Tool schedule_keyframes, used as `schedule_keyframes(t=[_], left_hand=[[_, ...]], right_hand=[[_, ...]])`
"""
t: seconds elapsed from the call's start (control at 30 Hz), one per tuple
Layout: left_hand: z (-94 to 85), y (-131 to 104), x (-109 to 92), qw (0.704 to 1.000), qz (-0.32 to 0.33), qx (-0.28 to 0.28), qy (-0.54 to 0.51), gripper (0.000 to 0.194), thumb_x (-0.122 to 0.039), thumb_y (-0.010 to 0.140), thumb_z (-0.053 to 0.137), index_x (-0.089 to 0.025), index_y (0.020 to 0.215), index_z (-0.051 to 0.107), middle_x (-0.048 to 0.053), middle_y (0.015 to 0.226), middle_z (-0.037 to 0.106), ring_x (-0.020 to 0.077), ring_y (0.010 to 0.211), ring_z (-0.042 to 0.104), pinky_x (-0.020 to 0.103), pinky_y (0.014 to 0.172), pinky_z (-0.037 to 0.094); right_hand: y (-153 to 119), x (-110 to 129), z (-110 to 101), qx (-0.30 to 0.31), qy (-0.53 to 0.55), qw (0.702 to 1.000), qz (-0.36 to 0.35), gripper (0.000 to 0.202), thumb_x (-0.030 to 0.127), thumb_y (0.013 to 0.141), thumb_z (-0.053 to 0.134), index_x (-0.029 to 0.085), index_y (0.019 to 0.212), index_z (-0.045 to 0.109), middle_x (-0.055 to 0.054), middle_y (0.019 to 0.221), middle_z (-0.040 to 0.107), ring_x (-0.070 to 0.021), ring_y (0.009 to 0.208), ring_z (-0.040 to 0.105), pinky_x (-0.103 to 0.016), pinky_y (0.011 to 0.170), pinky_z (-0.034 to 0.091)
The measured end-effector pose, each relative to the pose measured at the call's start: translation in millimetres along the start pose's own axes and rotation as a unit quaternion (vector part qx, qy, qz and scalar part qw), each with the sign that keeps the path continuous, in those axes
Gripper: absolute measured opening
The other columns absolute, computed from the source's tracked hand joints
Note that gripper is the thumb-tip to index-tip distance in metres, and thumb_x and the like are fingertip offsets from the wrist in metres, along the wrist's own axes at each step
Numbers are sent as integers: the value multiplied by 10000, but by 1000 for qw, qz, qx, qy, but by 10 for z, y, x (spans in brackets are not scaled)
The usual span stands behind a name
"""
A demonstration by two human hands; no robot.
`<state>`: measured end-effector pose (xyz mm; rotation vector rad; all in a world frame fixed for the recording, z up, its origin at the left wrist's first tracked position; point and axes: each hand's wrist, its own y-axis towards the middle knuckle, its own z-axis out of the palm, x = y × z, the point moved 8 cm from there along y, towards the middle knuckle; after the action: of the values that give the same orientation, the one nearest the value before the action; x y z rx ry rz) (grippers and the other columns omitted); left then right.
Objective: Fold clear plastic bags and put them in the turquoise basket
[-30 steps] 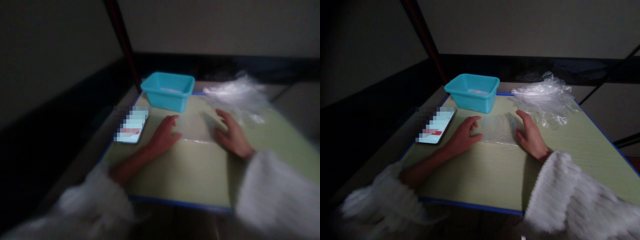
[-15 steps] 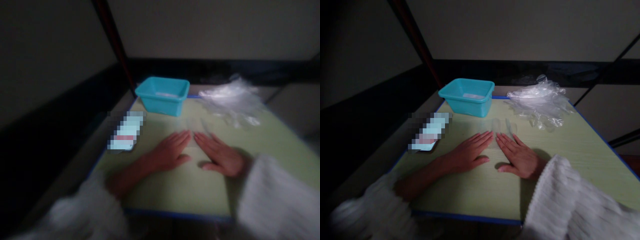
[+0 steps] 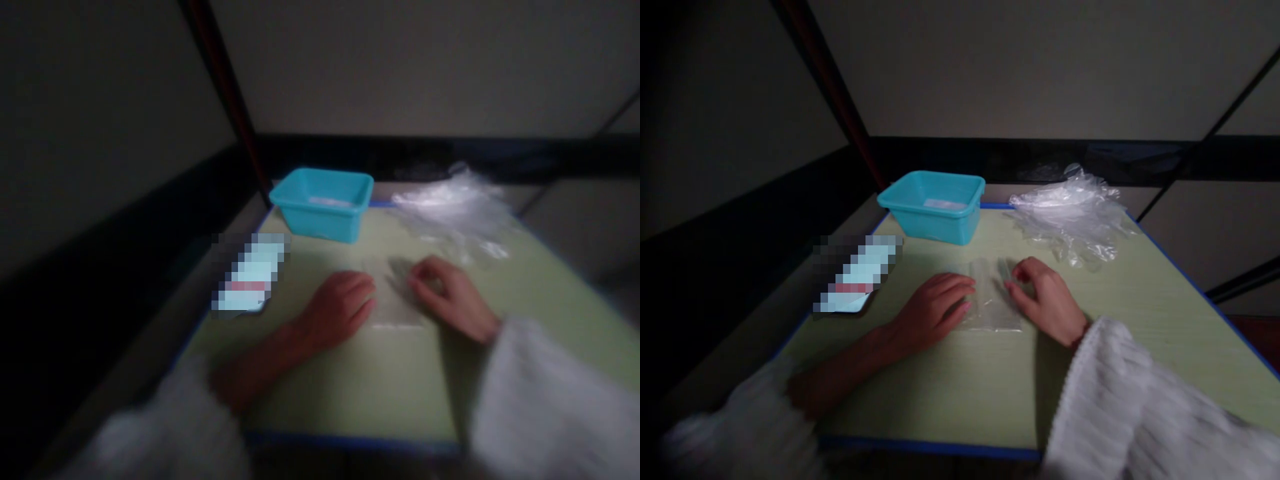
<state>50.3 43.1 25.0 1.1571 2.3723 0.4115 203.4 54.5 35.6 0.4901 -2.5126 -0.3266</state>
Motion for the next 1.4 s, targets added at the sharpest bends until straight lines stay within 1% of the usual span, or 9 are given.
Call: schedule_keyframes(t=[0.13,0.37,0.43,0.53,0.67,0.8,1.07,1.3,1.4], left_hand=[[40,8,13,1000,1,7,-6,201,-226,900,430,-143,939,608,89,1008,636,199,952,570,353,881,438],[68,12,38,1000,-4,12,-16,179,-202,890,437,-147,911,606,81,982,636,195,936,570,338,871,434],[65,13,35,1000,-3,10,-18,171,-197,884,443,-148,907,605,81,977,636,194,930,571,337,867,435],[50,16,25,1000,0,4,-19,166,-189,879,446,-144,900,604,84,976,634,194,925,571,335,861,439],[43,15,18,1000,4,1,-19,169,-188,880,445,-139,905,605,85,968,630,192,917,572,329,846,446],[71,10,25,1000,0,9,-20,154,-179,872,454,-148,915,598,79,977,626,192,925,570,326,858,445],[165,6,-65,999,21,46,-15,158,-154,860,453,-138,913,601,75,976,625,193,928,564,323,870,444],[166,6,-86,999,26,46,-12,157,-137,855,448,-140,901,597,73,958,626,191,928,565,331,872,447],[156,6,-116,998,39,49,-15,160,-142,861,444,-140,909,596,76,967,629,187,930,566,328,867,449]], right_hand=[[212,-250,103,31,-48,996,69,314,466,831,488,188,700,546,-48,662,616,-175,576,544,-276,519,373],[331,-126,317,68,-182,981,22,194,276,825,462,177,696,567,-84,743,643,-184,648,567,-284,596,355],[339,-124,298,56,-131,990,24,177,229,812,448,175,689,562,-79,733,639,-177,652,563,-278,602,367],[324,-204,243,39,50,996,69,214,282,824,436,178,675,548,-51,650,622,-164,588,550,-270,549,384],[248,-296,312,63,311,937,144,252,417,792,518,178,716,541,-48,671,656,-163,586,601,-278,545,450],[184,-390,375,43,404,891,202,327,423,703,621,197,902,493,-24,685,666,-177,605,646,-284,538,488],[257,-500,292,-30,268,951,151,462,398,691,604,190,1063,427,0,676,618,-154,554,576,-238,440,393],[432,-510,274,-62,186,968,154,450,342,651,599,178,1044,455,-8,638,625,-164,559,569,-236,454,374],[469,-501,313,-50,232,959,154,462,343,646,589,187,1053,436,6,641,615,-145,521,543,-228,439,365]])
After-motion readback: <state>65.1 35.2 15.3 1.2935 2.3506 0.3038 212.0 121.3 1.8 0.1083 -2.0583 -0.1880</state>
